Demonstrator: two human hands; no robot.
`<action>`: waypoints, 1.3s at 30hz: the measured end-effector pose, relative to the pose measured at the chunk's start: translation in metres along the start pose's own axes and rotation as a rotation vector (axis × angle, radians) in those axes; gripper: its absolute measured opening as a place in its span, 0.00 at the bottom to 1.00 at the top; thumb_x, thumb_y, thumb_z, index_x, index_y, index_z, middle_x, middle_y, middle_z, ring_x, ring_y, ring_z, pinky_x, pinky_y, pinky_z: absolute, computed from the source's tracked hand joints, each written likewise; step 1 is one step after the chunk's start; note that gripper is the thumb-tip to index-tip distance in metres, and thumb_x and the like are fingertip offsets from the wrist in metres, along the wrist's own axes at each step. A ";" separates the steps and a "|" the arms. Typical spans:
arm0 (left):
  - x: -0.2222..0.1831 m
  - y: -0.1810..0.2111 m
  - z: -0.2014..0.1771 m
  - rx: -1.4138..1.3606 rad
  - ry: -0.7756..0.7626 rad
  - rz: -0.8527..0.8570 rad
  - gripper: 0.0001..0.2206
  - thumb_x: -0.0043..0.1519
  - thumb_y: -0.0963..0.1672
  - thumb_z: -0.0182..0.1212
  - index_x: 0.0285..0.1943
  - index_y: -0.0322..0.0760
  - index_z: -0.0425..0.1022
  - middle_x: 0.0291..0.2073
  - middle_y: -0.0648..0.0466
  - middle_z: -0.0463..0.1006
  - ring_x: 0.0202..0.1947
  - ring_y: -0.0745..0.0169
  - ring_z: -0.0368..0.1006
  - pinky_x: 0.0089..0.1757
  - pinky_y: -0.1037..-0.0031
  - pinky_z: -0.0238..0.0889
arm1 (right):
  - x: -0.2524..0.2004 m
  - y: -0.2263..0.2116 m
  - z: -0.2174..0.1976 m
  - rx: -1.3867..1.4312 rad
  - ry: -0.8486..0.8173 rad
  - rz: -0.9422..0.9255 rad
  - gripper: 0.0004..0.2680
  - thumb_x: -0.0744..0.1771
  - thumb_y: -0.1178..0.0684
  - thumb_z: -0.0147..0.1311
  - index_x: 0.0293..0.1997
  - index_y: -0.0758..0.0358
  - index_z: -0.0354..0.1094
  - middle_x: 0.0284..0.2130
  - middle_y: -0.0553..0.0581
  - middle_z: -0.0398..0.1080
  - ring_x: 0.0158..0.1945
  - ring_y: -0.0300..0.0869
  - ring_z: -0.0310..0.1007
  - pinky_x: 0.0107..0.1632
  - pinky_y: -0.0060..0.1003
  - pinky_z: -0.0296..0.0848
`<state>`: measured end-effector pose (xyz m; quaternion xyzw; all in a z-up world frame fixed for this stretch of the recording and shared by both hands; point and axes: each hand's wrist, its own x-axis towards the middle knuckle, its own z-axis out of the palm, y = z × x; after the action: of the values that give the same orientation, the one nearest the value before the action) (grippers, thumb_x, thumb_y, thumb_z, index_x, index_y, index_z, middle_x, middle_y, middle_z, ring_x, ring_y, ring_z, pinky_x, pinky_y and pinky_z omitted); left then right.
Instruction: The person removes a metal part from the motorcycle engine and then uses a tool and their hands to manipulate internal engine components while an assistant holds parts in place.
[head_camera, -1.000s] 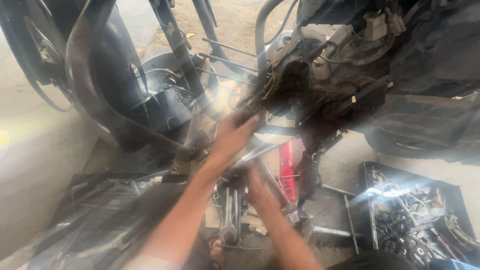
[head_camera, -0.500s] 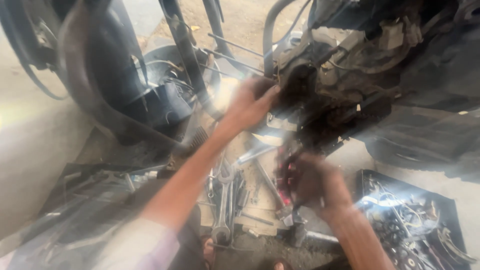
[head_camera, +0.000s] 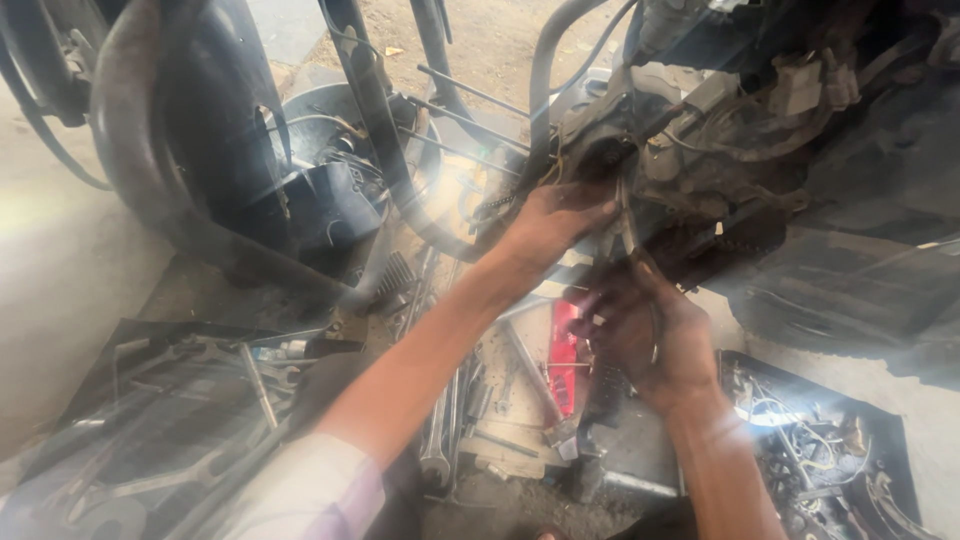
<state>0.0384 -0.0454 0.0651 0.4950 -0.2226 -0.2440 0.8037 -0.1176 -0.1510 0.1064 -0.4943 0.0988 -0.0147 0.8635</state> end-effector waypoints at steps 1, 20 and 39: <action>0.002 -0.002 0.001 -0.018 -0.001 0.005 0.18 0.64 0.42 0.62 0.61 0.24 0.76 0.50 0.47 0.81 0.50 0.61 0.75 0.54 0.70 0.68 | 0.003 0.002 -0.001 -0.039 0.005 -0.014 0.13 0.73 0.48 0.37 0.51 0.66 0.67 0.36 0.65 0.75 0.36 0.49 0.74 0.42 0.52 0.75; 0.034 -0.023 0.000 -0.305 0.088 -0.019 0.18 0.63 0.40 0.64 0.59 0.18 0.72 0.47 0.43 0.80 0.44 0.59 0.78 0.47 0.71 0.73 | 0.021 0.008 -0.003 -0.258 0.218 -0.126 0.09 0.70 0.51 0.48 0.53 0.62 0.68 0.34 0.53 0.74 0.31 0.38 0.72 0.32 0.35 0.74; 0.035 -0.020 -0.002 -0.336 0.076 -0.089 0.15 0.64 0.37 0.59 0.60 0.22 0.74 0.45 0.47 0.81 0.41 0.62 0.78 0.46 0.72 0.74 | 0.018 0.011 0.012 -0.446 0.283 -0.155 0.15 0.69 0.53 0.50 0.63 0.60 0.65 0.31 0.53 0.70 0.24 0.37 0.68 0.21 0.36 0.73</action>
<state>0.0633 -0.0730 0.0497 0.3721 -0.1262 -0.2944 0.8712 -0.0985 -0.1372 0.1001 -0.6713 0.1809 -0.1274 0.7074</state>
